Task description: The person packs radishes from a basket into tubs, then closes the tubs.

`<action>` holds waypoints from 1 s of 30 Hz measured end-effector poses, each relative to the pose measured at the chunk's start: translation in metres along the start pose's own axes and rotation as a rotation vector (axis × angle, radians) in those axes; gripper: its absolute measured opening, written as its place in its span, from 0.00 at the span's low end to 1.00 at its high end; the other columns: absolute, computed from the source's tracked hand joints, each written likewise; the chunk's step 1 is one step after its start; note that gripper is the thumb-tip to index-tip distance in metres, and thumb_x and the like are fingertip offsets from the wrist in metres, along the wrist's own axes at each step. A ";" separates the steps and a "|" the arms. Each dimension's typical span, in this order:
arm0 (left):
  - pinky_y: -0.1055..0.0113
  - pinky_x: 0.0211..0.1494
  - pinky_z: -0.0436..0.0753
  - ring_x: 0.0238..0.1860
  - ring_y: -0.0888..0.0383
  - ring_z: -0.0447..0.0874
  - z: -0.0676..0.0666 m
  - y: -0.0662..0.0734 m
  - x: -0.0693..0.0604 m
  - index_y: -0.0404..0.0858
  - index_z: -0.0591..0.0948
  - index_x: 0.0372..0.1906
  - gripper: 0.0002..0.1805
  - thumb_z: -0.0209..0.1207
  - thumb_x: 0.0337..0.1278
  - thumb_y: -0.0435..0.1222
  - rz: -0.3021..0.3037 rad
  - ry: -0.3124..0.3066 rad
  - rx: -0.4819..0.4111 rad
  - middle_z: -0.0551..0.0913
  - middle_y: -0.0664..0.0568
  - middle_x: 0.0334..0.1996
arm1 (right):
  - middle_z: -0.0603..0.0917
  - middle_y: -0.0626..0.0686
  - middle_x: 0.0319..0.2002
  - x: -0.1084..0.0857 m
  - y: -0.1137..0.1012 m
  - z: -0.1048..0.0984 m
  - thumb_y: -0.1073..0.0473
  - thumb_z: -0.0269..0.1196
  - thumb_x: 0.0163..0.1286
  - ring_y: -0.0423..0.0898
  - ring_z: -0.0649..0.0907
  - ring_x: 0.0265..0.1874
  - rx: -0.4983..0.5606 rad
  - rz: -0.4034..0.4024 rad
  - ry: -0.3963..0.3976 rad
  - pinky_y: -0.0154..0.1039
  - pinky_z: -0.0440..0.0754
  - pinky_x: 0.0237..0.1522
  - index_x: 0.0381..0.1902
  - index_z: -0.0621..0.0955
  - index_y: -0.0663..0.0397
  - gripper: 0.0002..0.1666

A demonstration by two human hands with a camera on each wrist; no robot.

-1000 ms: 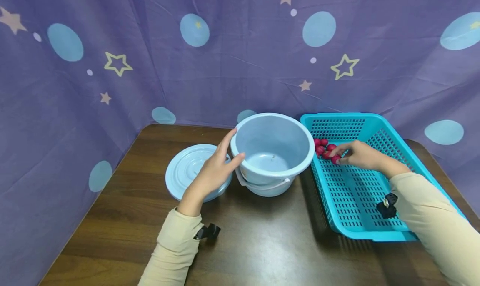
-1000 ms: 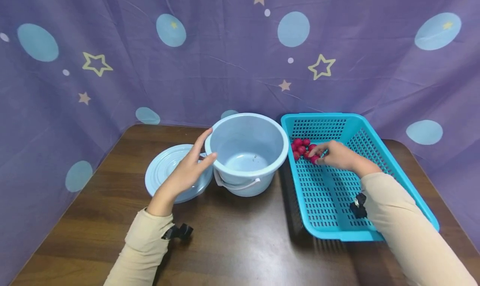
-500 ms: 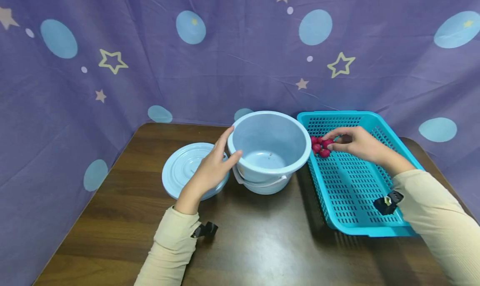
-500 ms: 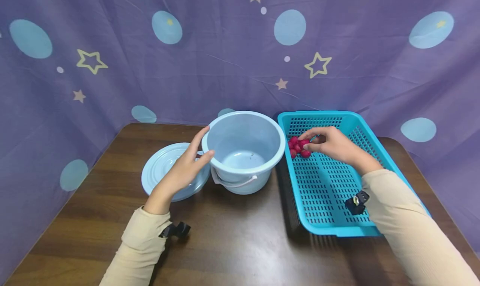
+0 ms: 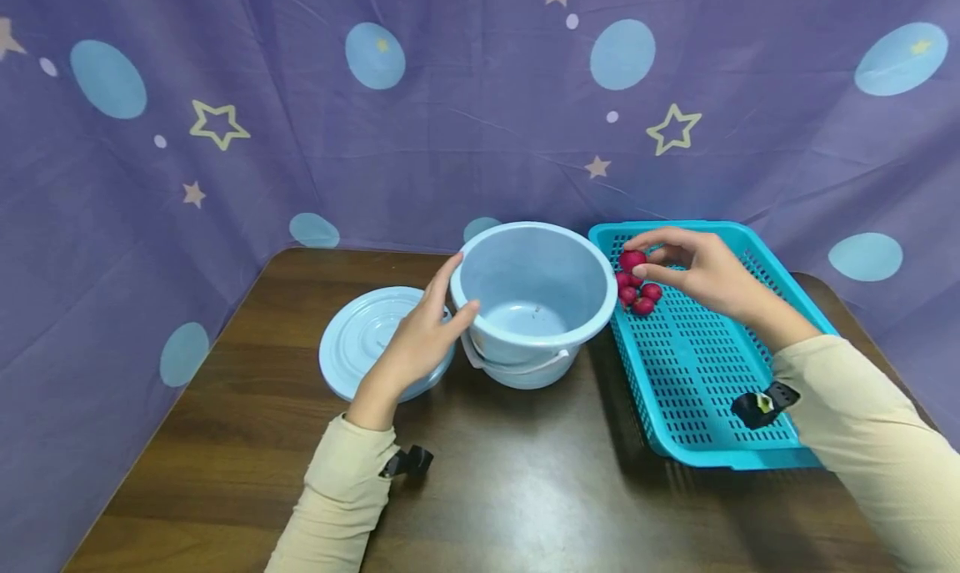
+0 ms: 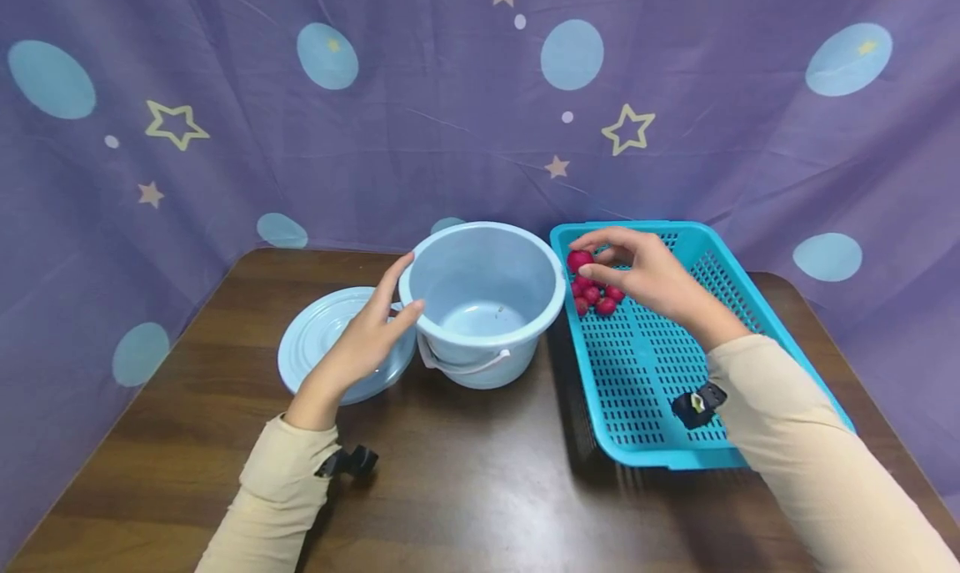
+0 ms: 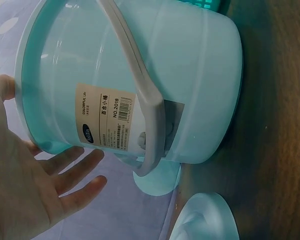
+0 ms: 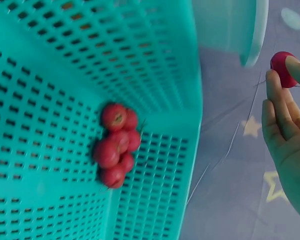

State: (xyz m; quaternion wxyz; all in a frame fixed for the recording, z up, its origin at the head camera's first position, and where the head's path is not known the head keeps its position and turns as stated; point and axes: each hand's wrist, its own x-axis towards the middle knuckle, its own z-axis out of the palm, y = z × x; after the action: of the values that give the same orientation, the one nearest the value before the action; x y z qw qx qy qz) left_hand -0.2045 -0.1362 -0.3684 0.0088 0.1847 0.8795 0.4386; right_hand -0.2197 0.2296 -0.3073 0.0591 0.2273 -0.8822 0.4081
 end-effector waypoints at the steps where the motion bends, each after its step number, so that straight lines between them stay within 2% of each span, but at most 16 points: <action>1: 0.35 0.62 0.66 0.72 0.42 0.59 0.000 0.000 0.000 0.65 0.41 0.78 0.39 0.45 0.71 0.60 0.002 0.002 0.002 0.45 0.56 0.79 | 0.85 0.56 0.48 0.002 -0.003 0.001 0.65 0.67 0.67 0.39 0.85 0.39 0.007 -0.014 0.001 0.30 0.79 0.42 0.57 0.82 0.56 0.20; 7: 0.36 0.60 0.68 0.70 0.41 0.62 -0.003 0.002 0.001 0.67 0.42 0.78 0.39 0.45 0.70 0.61 -0.001 0.011 0.010 0.45 0.57 0.79 | 0.82 0.53 0.50 0.010 -0.018 0.013 0.62 0.67 0.68 0.42 0.85 0.40 0.046 -0.030 -0.020 0.35 0.82 0.38 0.56 0.83 0.55 0.19; 9: 0.35 0.61 0.67 0.71 0.41 0.61 -0.004 0.002 0.001 0.67 0.41 0.78 0.39 0.45 0.70 0.61 -0.004 0.009 0.012 0.45 0.57 0.79 | 0.80 0.52 0.50 0.013 -0.023 0.019 0.61 0.67 0.68 0.44 0.85 0.37 0.068 -0.022 -0.036 0.39 0.83 0.31 0.55 0.83 0.55 0.18; 12: 0.35 0.61 0.67 0.71 0.41 0.61 -0.005 0.003 0.002 0.67 0.41 0.78 0.38 0.46 0.71 0.60 -0.002 0.010 0.018 0.45 0.57 0.79 | 0.80 0.52 0.50 0.018 -0.028 0.027 0.60 0.68 0.68 0.46 0.84 0.36 0.083 -0.022 -0.040 0.41 0.82 0.28 0.55 0.83 0.53 0.18; 16: 0.36 0.62 0.67 0.71 0.42 0.61 -0.006 0.003 0.003 0.65 0.42 0.78 0.38 0.46 0.71 0.59 0.007 0.015 0.023 0.46 0.56 0.79 | 0.84 0.53 0.44 0.026 -0.030 0.038 0.59 0.68 0.67 0.47 0.84 0.38 0.104 -0.032 -0.040 0.41 0.79 0.27 0.53 0.82 0.53 0.17; 19: 0.37 0.63 0.66 0.71 0.43 0.61 -0.006 0.002 0.003 0.65 0.43 0.79 0.39 0.46 0.71 0.61 0.003 0.011 0.024 0.46 0.56 0.79 | 0.86 0.56 0.39 0.031 -0.030 0.047 0.60 0.69 0.66 0.52 0.83 0.36 0.134 -0.014 -0.067 0.41 0.76 0.21 0.52 0.80 0.54 0.17; 23: 0.37 0.62 0.67 0.70 0.43 0.63 -0.002 0.000 -0.002 0.65 0.43 0.79 0.39 0.46 0.71 0.60 -0.010 0.010 0.023 0.47 0.56 0.79 | 0.85 0.57 0.37 0.036 -0.026 0.057 0.64 0.70 0.65 0.53 0.84 0.36 0.154 0.001 -0.100 0.42 0.79 0.29 0.51 0.79 0.56 0.17; 26: 0.37 0.62 0.67 0.70 0.42 0.63 0.000 0.000 -0.003 0.64 0.43 0.79 0.38 0.46 0.72 0.58 -0.010 0.014 0.017 0.46 0.57 0.79 | 0.86 0.56 0.37 0.040 -0.024 0.061 0.66 0.70 0.63 0.49 0.85 0.38 0.135 -0.010 -0.110 0.45 0.79 0.42 0.50 0.80 0.57 0.17; 30: 0.37 0.62 0.67 0.71 0.42 0.62 0.000 0.002 -0.003 0.64 0.42 0.79 0.38 0.46 0.72 0.59 -0.004 0.017 0.011 0.46 0.56 0.79 | 0.86 0.55 0.37 0.045 -0.025 0.061 0.65 0.70 0.63 0.49 0.85 0.38 0.123 -0.007 -0.123 0.50 0.79 0.44 0.49 0.80 0.56 0.17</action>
State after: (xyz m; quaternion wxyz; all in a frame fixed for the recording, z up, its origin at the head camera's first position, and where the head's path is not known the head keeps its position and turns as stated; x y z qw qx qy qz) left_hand -0.2011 -0.1361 -0.3670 0.0015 0.1792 0.8823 0.4353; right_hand -0.2436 0.1543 -0.3175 -0.0079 0.2585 -0.8567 0.4463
